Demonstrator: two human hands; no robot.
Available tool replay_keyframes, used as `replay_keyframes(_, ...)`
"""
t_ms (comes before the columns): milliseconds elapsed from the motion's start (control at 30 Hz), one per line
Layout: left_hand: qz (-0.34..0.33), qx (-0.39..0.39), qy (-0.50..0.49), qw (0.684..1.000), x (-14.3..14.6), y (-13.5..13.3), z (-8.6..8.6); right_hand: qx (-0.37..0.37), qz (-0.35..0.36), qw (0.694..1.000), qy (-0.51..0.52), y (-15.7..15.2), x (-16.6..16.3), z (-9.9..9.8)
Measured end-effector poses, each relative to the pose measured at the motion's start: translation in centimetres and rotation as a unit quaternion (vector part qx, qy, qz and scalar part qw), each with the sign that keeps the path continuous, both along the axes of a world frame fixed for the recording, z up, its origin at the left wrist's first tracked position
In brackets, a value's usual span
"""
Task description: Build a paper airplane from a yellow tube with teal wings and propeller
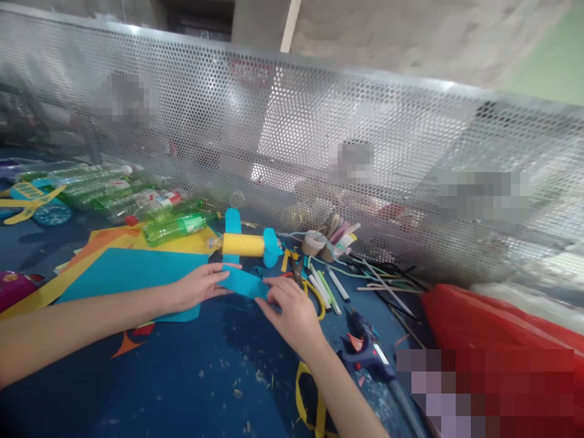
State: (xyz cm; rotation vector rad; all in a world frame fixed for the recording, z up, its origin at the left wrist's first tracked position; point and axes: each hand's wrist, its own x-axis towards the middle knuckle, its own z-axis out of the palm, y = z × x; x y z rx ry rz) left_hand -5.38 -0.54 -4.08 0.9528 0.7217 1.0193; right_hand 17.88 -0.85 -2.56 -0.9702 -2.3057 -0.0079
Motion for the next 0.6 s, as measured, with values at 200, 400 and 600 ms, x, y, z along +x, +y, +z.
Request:
replay_keyframes(200,-0.004,0.015,-0.016,1.0,-0.2,0.4,-0.9,-0.25,-0.043,0.947,0.198,0.6,-0.5,-1.3)
replay_keyframes(400,-0.006,0.019,-0.016,1.0,-0.2,0.3,-0.9,-0.369,-0.036,0.893,0.254,1.4,-0.3,-1.5)
replay_keyframes(600,0.003,0.015,-0.017,1.0,-0.2,0.3,-0.9,-0.392,-0.026,0.867,0.306,1.2,-0.6,-1.2)
